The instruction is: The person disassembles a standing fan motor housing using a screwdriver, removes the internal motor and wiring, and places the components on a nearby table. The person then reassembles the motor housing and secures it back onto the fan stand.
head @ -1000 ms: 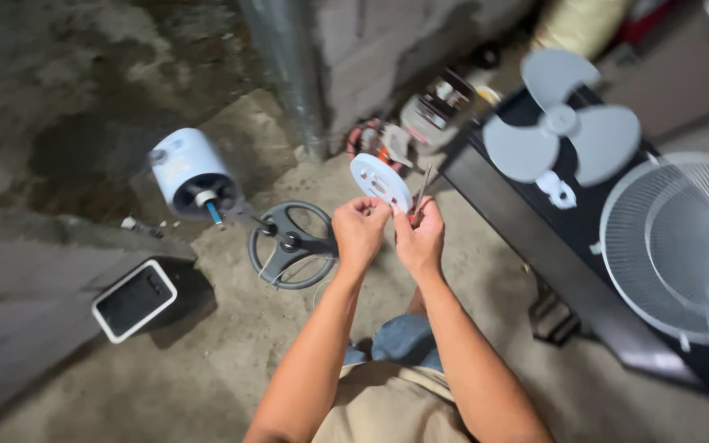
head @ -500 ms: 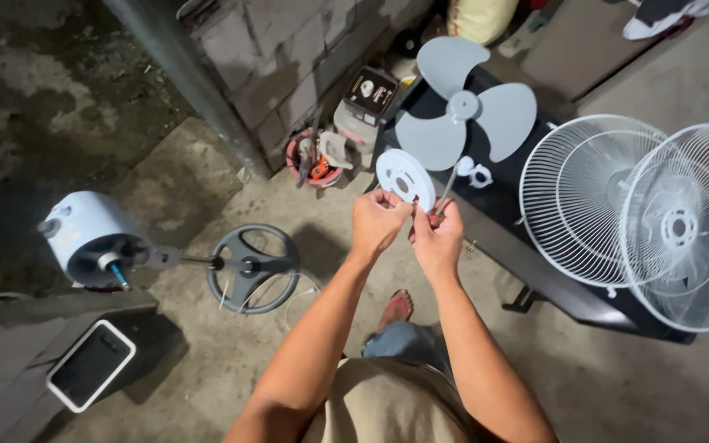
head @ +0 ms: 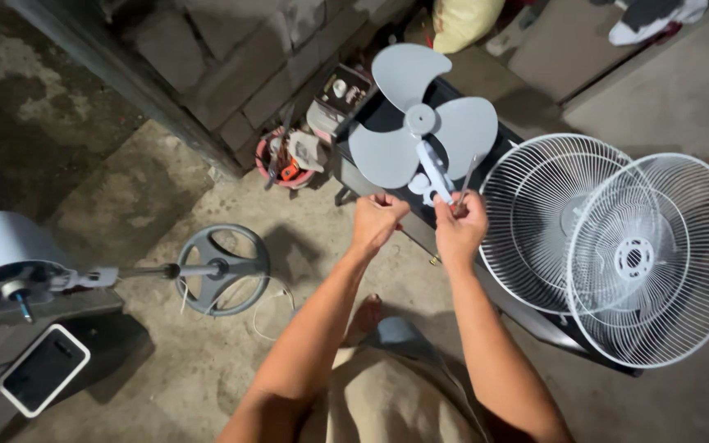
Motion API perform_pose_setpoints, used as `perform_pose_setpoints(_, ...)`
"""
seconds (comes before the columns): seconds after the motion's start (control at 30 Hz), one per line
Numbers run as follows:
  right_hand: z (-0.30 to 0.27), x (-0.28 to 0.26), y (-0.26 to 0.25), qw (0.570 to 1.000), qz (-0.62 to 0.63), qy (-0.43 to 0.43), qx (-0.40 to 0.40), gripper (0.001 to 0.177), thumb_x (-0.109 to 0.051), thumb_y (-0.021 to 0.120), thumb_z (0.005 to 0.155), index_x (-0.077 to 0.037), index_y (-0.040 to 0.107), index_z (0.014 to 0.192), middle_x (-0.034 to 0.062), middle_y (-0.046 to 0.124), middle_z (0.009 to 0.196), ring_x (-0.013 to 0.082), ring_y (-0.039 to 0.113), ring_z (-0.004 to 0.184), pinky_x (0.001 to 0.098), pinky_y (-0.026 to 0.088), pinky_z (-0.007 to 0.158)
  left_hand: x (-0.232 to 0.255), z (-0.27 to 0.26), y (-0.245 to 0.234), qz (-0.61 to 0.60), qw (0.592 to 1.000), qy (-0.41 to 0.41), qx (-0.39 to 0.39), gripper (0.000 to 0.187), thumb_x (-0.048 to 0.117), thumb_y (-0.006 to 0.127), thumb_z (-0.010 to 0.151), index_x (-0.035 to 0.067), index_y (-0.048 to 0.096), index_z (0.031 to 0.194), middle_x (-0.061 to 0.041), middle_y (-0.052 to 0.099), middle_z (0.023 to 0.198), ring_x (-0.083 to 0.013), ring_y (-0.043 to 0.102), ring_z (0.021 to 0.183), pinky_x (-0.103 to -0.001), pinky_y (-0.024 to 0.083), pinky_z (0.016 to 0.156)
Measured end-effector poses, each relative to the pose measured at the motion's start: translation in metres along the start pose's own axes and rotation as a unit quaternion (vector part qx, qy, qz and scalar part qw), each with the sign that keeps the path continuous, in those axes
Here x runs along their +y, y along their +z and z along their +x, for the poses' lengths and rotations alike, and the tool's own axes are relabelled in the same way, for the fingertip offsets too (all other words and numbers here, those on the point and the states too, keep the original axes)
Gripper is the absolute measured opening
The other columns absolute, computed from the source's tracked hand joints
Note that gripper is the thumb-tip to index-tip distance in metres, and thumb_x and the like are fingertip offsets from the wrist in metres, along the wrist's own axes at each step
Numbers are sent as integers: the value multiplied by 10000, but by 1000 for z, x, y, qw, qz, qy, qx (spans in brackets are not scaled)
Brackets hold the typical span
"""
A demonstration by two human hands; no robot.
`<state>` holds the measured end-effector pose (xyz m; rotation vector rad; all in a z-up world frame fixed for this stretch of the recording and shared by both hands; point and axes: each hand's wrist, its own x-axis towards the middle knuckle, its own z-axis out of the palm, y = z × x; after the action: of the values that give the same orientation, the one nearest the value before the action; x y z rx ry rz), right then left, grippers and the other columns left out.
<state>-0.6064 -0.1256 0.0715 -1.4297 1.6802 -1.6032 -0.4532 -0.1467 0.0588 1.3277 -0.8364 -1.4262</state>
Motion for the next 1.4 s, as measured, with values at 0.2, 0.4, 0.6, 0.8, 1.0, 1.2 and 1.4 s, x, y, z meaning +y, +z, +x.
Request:
perform_pose_setpoints(0.2, 28, 35, -13, 998, -58, -35, 15, 220, 11, 825, 845, 7, 607, 814, 63, 511, 846, 172, 454, 679, 329, 373, 607, 1, 16, 21, 34, 999, -25, -7, 189, 149, 759, 745, -1, 646, 725, -46, 649, 664, -119, 606, 528, -276, 528, 495)
perform_pose_setpoints(0.4, 52, 63, 1, 988, -140, -67, 17, 176, 11, 793, 794, -19, 630, 851, 113, 651, 979, 262, 669, 754, 357, 511, 655, 7, 47, 37, 66, 996, -30, -43, 187, 136, 757, 732, -22, 660, 710, -70, 653, 609, -131, 606, 514, -283, 480, 487)
perform_pose_setpoints(0.6, 72, 91, 20, 940, -339, -30, -8, 237, -19, 722, 750, -100, 738, 972, 149, 685, 1133, 412, 658, 820, 504, 514, 660, 19, 82, 35, 164, 985, -28, -54, 246, 207, 737, 721, -36, 700, 731, -70, 669, 588, -112, 615, 521, -283, 498, 502)
perform_pose_setpoints(0.8, 71, 145, 29, 908, -403, 100, -50, 113, -94, 727, 785, -116, 712, 894, 149, 651, 990, 405, 669, 851, 511, 529, 710, -1, 117, 27, 224, 971, 11, -83, 276, 230, 747, 687, -41, 712, 724, -71, 666, 587, -111, 600, 535, -299, 506, 518)
perform_pose_setpoints(1.0, 60, 163, 26, 945, -316, 86, -27, 125, -59, 772, 824, -91, 718, 932, 138, 657, 916, 345, 665, 805, 440, 526, 690, 0, 134, 37, 268, 953, -62, -127, 265, 241, 734, 696, -12, 695, 767, -126, 624, 560, -210, 588, 493, -380, 493, 510)
perform_pose_setpoints(1.2, 43, 163, 15, 982, -51, 177, 34, 135, 20, 774, 858, -21, 702, 964, 10, 638, 805, 84, 566, 715, 255, 491, 666, -6, 155, 65, 413, 869, 189, -197, 261, 256, 775, 624, 14, 717, 702, -210, 698, 675, -366, 714, 673, -421, 570, 637)
perform_pose_setpoints(1.4, 10, 155, -8, 971, -7, 228, 68, 101, -10, 756, 894, -7, 711, 984, -30, 602, 769, 41, 519, 682, 216, 440, 624, -25, 145, 90, 509, 756, 294, -288, 173, 190, 710, 686, 26, 713, 741, -208, 715, 770, -408, 706, 733, -482, 582, 713)
